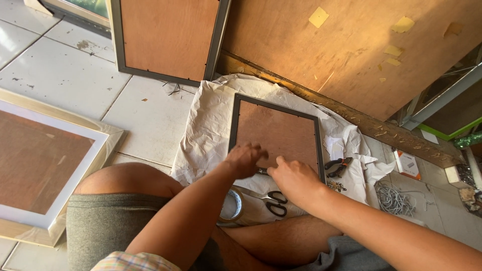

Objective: The person sits on the floor and uses a screwdriver to attach metal brackets to the back of a picture frame. They then cut a length of wire and thread it through the brackets to create a hanging loop.

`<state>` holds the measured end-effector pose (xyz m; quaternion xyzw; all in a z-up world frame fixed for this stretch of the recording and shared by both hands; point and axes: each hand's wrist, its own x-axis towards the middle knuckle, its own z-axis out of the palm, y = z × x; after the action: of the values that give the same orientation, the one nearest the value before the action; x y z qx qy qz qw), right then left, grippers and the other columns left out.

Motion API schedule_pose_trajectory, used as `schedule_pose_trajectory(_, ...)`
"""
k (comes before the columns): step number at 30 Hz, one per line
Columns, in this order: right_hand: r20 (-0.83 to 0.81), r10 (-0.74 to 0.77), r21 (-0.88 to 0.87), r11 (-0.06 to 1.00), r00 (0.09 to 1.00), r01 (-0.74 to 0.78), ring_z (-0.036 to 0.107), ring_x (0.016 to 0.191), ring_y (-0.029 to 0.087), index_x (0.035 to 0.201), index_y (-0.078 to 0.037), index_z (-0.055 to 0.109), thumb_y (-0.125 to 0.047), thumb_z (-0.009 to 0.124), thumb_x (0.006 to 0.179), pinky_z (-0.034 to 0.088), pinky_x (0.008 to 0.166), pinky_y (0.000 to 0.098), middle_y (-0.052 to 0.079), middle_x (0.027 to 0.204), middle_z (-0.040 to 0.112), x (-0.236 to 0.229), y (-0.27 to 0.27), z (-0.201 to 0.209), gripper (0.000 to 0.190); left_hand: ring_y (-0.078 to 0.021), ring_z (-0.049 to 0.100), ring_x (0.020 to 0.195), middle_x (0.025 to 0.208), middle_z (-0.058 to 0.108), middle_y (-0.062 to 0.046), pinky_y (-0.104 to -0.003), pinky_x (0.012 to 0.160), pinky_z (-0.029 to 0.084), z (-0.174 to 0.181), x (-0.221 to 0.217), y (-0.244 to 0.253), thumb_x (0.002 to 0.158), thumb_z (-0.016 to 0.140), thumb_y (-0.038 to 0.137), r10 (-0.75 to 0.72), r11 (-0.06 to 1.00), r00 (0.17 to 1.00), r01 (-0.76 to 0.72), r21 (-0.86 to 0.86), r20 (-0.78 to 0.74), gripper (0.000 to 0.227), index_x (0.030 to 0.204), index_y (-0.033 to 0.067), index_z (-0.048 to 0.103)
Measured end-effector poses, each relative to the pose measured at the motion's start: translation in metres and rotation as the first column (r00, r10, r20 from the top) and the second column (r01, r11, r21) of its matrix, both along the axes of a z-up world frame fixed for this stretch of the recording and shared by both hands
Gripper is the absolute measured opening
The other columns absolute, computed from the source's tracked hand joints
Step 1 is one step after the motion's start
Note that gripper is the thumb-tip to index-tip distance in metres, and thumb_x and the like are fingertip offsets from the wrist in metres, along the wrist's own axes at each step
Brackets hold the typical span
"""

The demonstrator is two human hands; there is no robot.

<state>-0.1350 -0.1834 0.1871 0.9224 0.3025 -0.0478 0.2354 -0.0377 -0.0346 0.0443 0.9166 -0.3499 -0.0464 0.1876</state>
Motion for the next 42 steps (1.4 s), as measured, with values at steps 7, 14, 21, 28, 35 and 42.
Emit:
schedule_pose_trajectory(7,0.036,0.172,-0.074,0.983,0.984,-0.169,0.079,0.07,0.029,0.106,-0.012,0.08,-0.005,0.068,0.098,0.063,0.064,0.0405,0.012,0.094,0.068,-0.019,-0.007,-0.04,0.016,-0.026,0.071,0.123,0.125,0.073,0.01,-0.04,0.098,0.066,-0.055,0.004,-0.015,0.089,0.083,0.022,-0.094,0.996,0.994,0.094,0.006,0.058,0.018,0.105,0.0271,0.079)
schedule_pose_trajectory(14,-0.23,-0.281,0.134,0.939,0.932,0.317,0.082,0.074,0.042,0.092,-0.006,0.079,-0.011,0.069,0.092,0.066,0.058,0.0522,0.019,0.078,0.076,0.016,-0.005,-0.067,0.012,-0.0217,0.06,0.14,0.15,0.068,0.018,-0.032,0.105,0.063,-0.073,0.007,-0.018,0.086,0.083,0.017,-0.112,0.972,0.993,0.099,0.213,0.048,0.054,0.134,0.0403,0.079)
schedule_pose_trajectory(21,-0.384,-0.461,-0.08,0.88,0.8,0.469,0.075,0.121,0.055,0.162,-0.011,0.053,-0.034,0.068,0.09,0.061,0.094,0.0731,0.026,0.139,0.073,0.038,0.007,0.011,0.077,-0.0245,0.061,0.132,0.148,0.066,0.01,-0.032,0.099,0.064,-0.019,-0.023,0.004,0.088,0.082,0.013,-0.126,0.964,0.979,0.082,0.254,0.163,0.056,0.139,0.0317,0.071)
schedule_pose_trajectory(28,0.005,0.188,-0.124,0.975,0.982,-0.186,0.08,0.066,0.03,0.103,-0.009,0.079,-0.009,0.063,0.095,0.066,0.053,0.0433,0.01,0.08,0.073,0.003,-0.017,-0.053,0.018,-0.0305,0.062,0.126,0.142,0.064,0.001,-0.036,0.094,0.064,-0.051,-0.002,-0.013,0.09,0.078,0.01,-0.179,0.952,0.969,0.127,0.28,0.168,0.056,0.142,0.0283,0.072)
schedule_pose_trajectory(35,-0.497,-0.539,0.144,0.722,0.68,0.677,0.083,0.107,0.036,0.136,-0.005,0.079,-0.031,0.065,0.098,0.065,0.094,0.055,0.016,0.099,0.084,0.078,-0.009,0.001,0.048,-0.034,0.06,0.131,0.145,0.061,0.005,-0.037,0.096,0.065,-0.06,0.004,-0.017,0.086,0.081,0.01,-0.158,0.96,0.981,0.125,0.251,0.115,0.063,0.144,0.0345,0.07)
schedule_pose_trajectory(42,-0.129,0.143,-0.264,0.949,0.981,-0.173,0.081,0.09,0.03,0.114,-0.01,0.085,-0.003,0.065,0.099,0.068,0.073,0.0431,0.013,0.096,0.081,0.017,-0.007,0.022,0.026,-0.0323,0.06,0.134,0.15,0.062,0.007,-0.035,0.097,0.066,-0.051,-0.005,-0.01,0.087,0.08,0.009,-0.144,0.962,0.984,0.115,0.247,0.106,0.059,0.141,0.0317,0.073)
